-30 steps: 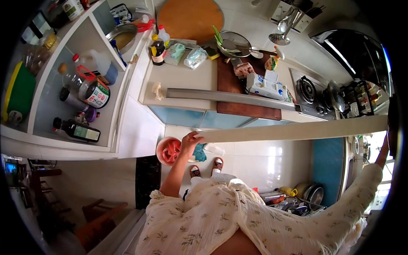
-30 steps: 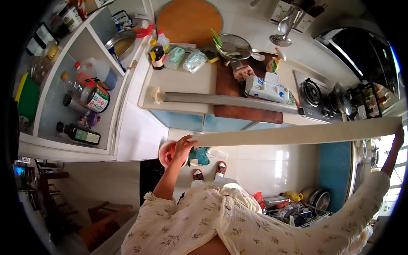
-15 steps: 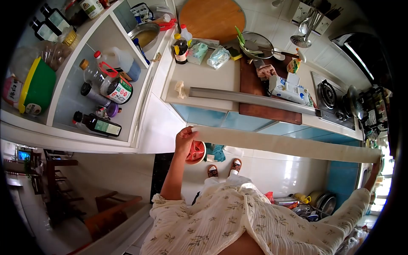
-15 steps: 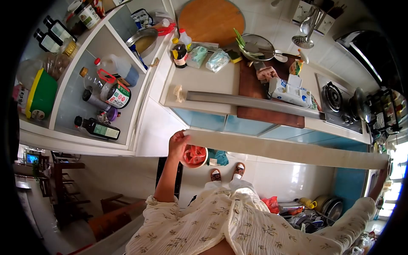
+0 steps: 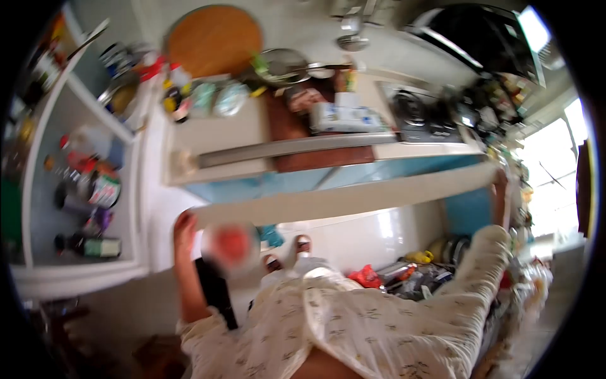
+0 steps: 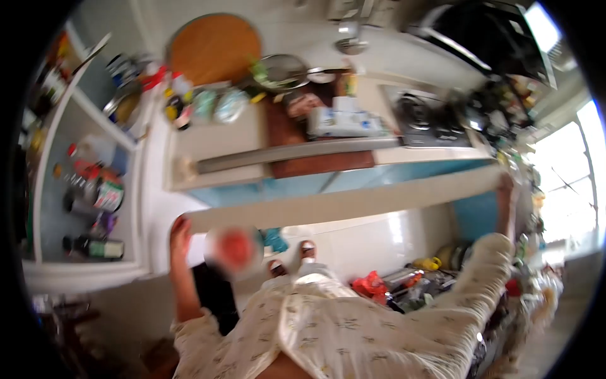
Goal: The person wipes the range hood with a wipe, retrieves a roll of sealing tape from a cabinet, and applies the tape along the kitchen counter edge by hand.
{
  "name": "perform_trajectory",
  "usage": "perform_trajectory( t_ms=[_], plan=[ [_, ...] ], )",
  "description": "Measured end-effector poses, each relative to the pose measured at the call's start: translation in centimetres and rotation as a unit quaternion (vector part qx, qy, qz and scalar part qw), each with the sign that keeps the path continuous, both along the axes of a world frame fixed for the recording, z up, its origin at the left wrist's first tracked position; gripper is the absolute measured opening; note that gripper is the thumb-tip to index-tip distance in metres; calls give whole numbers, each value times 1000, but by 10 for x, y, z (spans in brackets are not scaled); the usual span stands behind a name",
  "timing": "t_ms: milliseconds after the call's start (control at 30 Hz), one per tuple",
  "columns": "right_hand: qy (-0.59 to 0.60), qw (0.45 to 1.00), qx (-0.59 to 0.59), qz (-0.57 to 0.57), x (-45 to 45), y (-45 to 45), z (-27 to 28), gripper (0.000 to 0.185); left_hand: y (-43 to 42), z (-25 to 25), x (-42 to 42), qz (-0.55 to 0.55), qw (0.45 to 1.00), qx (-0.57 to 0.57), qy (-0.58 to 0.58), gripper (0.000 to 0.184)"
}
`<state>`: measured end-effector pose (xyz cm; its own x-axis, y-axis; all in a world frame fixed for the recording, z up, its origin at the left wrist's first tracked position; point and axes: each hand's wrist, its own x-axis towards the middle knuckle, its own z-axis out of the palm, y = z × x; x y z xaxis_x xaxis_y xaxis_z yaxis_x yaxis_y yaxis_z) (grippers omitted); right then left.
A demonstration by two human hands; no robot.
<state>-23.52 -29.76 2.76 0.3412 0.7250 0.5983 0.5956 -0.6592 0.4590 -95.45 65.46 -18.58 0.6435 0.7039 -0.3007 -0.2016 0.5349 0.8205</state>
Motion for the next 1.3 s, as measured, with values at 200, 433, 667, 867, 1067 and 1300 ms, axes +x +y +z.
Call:
perform_trajectory(
  t_ms=[200, 433, 667, 867, 1067, 1300],
  plan=[
    [615, 581, 533, 0, -159, 192, 71, 33, 61, -21, -49, -51, 996, 33, 65, 19],
    [647, 609, 457, -54, -210, 247, 98, 20, 101, -47, -71, -100, 985, 83, 111, 13],
    [602, 668, 428, -84, -235, 247, 99, 12, 122, -82, -91, -52, 982, 32, 179, 11],
    [598, 665, 433, -106, -245, 250, 94, 10, 109, -67, -83, -38, 983, 40, 173, 16],
    [586, 643, 490, -50, -246, 252, 86, 6, 101, -69, -78, -33, 992, 78, 95, 11],
    [618, 642, 447, -77, -261, 285, 88, 10, 89, -65, -76, -118, 932, 128, 318, 19]
  ],
)
